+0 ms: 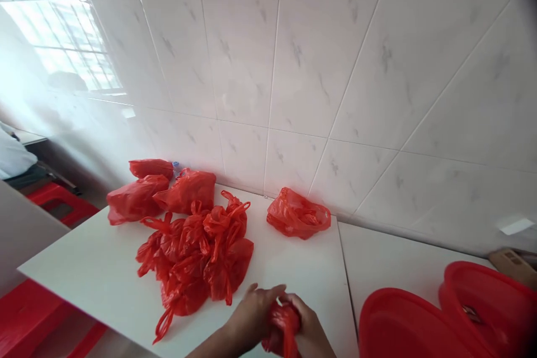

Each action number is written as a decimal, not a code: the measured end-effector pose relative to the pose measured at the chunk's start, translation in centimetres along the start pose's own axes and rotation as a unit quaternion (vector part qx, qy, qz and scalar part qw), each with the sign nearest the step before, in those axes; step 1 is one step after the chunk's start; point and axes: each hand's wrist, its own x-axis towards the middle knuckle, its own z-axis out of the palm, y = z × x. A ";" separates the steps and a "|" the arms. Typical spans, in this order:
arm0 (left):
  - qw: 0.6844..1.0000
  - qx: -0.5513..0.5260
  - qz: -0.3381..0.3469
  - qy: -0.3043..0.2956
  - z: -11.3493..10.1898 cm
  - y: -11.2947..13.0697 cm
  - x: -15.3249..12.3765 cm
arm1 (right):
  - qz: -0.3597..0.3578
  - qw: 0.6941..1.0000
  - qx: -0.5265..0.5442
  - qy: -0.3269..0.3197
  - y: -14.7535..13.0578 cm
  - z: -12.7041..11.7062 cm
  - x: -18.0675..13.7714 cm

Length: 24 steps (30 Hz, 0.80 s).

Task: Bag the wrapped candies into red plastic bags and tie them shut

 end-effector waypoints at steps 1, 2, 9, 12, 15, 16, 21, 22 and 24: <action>1.000 -0.019 -0.019 0.011 -0.6 -0.3 0.0 | -0.006 1.000 0.002 -0.011 -0.1 -0.1 0.0; 0.998 -0.042 -0.039 0.027 -1.3 -0.6 -0.1 | -0.009 1.000 0.003 -0.018 -0.1 -0.3 0.1; 0.932 -0.117 -0.127 0.319 -9.1 -4.8 -1.7 | 0.026 0.998 -0.052 0.010 2.9 -3.1 0.3; 0.874 -0.013 -0.195 0.445 -12.0 -6.0 -2.5 | 0.043 0.997 -0.054 0.017 3.9 -3.0 -0.4; 0.815 0.141 -0.188 0.529 -12.7 -7.2 -2.5 | 0.051 0.996 -0.065 0.032 4.1 -2.1 -1.1; 0.816 0.189 -0.180 0.515 -12.4 -7.8 -2.3 | 0.053 0.996 -0.071 0.033 4.0 -1.9 -1.3; 0.887 0.320 -0.200 0.268 -8.0 -12.8 -1.1 | 0.080 0.994 -0.077 0.015 3.8 -1.3 -2.1; 0.890 0.317 -0.230 0.234 -7.1 -13.9 -0.9 | 0.083 0.994 -0.075 0.013 4.0 -1.4 -2.1; 0.894 0.307 -0.263 0.194 -5.8 -15.9 -0.6 | 0.083 0.994 -0.076 0.010 4.5 -1.6 -2.2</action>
